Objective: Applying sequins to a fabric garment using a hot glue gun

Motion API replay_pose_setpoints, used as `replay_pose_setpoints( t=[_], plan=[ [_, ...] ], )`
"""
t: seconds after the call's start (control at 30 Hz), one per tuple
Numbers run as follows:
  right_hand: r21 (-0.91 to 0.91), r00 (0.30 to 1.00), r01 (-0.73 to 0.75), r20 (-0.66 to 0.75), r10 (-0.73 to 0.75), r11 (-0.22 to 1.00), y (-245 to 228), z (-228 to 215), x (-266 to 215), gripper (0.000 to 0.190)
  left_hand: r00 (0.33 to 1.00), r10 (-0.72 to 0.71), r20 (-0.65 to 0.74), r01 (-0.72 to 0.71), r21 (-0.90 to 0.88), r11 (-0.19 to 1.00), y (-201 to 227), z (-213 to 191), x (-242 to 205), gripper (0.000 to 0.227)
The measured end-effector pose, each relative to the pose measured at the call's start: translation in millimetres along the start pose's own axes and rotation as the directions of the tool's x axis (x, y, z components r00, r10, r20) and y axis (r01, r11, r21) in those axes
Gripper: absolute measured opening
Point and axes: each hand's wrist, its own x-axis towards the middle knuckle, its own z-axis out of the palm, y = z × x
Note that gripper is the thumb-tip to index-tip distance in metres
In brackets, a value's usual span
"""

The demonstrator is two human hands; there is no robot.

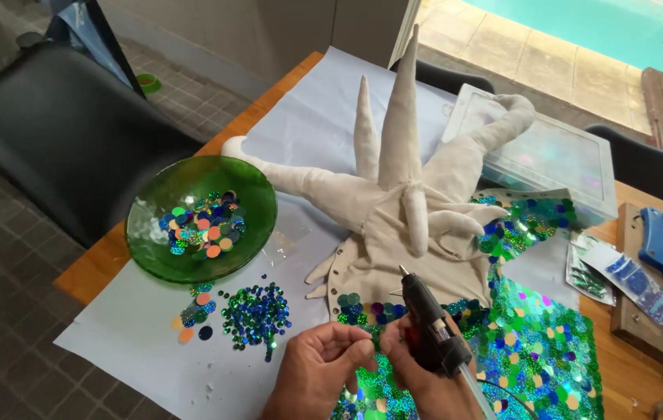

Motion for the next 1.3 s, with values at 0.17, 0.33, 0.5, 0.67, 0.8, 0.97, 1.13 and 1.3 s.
replay_pose_setpoints(
  t=[0.17, 0.33, 0.5, 0.67, 0.8, 0.97, 1.13, 1.3],
  plan=[
    [-0.042, 0.979, -0.114, -0.176, 0.105, 0.993, -3, 5, 5, 0.032, 0.966, 0.04, -0.256, 0.104, 0.521, 0.847, 21, -12, -1, 0.046],
    [0.035, 0.985, -0.155, -0.075, 0.157, 0.987, 4, -3, 15, 0.032, 0.973, -0.091, -0.212, 0.14, 0.233, 0.962, 20, -12, 18, 0.056],
    [0.082, 0.995, -0.017, -0.093, 0.025, 0.996, 8, 1, 14, 0.039, 0.976, -0.067, -0.208, 0.111, 0.204, 0.973, 18, -9, 34, 0.046],
    [0.097, 0.998, 0.005, -0.058, 0.001, 0.995, 15, 2, 23, 0.04, 0.974, 0.044, -0.223, 0.062, 0.448, 0.892, 23, -5, 31, 0.023],
    [0.135, 0.996, -0.001, -0.094, 0.013, 0.991, 6, 11, 19, 0.037, 0.97, 0.117, -0.212, 0.0, 0.482, 0.876, 23, -5, 26, 0.024],
    [0.026, 0.985, 0.011, -0.17, -0.006, 1.0, 11, 15, 27, 0.033, 0.953, 0.303, 0.025, -0.302, 0.179, 0.936, -37, -20, 65, 0.009],
    [-0.049, 0.947, 0.161, -0.275, -0.168, 0.986, 40, 25, 42, 0.036, 0.982, 0.175, 0.065, -0.182, 0.126, 0.975, -40, -21, 69, 0.016],
    [-0.179, 0.94, 0.165, -0.269, -0.21, 0.97, 45, 31, 50, 0.032, 0.991, 0.108, 0.074, -0.125, 0.303, 0.945, 0, -23, 46, 0.014]
  ],
)
